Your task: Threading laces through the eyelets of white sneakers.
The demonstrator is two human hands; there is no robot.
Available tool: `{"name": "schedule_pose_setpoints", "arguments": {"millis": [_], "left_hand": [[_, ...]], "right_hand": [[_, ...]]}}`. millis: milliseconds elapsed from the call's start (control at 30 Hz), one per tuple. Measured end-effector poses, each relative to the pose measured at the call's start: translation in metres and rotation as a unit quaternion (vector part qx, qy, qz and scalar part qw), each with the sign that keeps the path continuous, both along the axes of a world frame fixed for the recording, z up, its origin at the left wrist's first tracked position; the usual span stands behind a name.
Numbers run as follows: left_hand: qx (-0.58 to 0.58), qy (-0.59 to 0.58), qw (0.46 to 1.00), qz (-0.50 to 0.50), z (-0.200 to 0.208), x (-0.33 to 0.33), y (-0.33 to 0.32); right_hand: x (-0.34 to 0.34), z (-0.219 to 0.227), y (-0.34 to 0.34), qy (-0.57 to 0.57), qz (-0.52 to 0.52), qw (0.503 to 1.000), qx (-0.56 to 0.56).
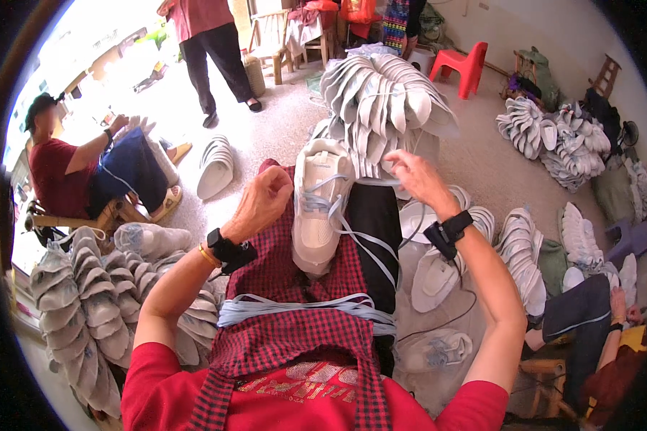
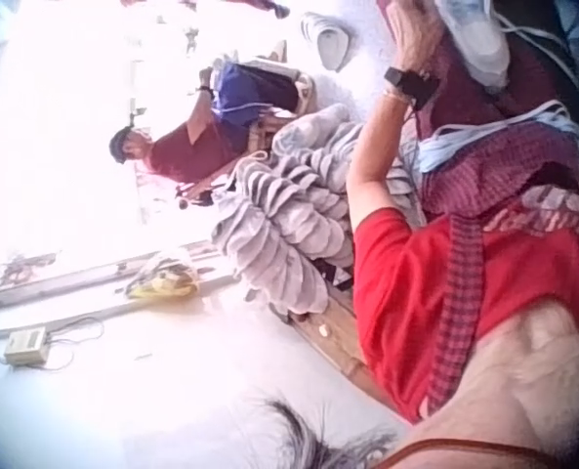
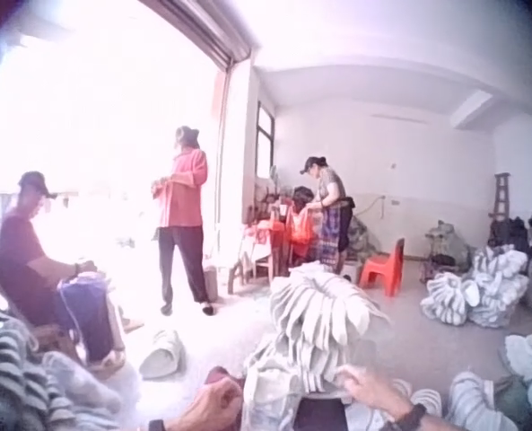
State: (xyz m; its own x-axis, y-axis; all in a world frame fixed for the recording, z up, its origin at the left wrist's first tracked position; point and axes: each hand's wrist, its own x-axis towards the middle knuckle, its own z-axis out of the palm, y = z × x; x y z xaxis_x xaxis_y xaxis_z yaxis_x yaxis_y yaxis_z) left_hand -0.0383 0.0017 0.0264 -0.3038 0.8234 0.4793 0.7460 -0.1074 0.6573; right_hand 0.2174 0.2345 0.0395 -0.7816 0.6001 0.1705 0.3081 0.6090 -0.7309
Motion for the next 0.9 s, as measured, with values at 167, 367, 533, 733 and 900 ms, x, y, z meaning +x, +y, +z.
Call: {"name": "schedule_pose_setpoints", "arguments": {"millis": [167,367,533,733,900], "left_hand": [[0.015,0.015,0.999,-0.041,0.025,0.010,0.019],[-0.081,0.112,0.983,-0.123,0.048,0.014,0.059],[-0.100,0.115,0.977,-0.147,0.057,0.010,0.069],[-0.155,0.156,0.948,-0.231,0.048,0.011,0.069],[-0.163,0.234,0.922,-0.261,0.048,0.015,0.070]], "right_hand": [[-0.035,0.023,-0.052,0.028,0.138,0.989,0.040],[-0.056,0.037,-0.055,-0.079,0.204,0.968,0.127],[-0.063,0.035,-0.046,-0.072,0.226,0.952,0.192],[-0.054,0.016,-0.042,0.016,0.254,0.958,0.135],[-0.057,0.005,-0.042,0.086,0.256,0.954,0.129]]}}
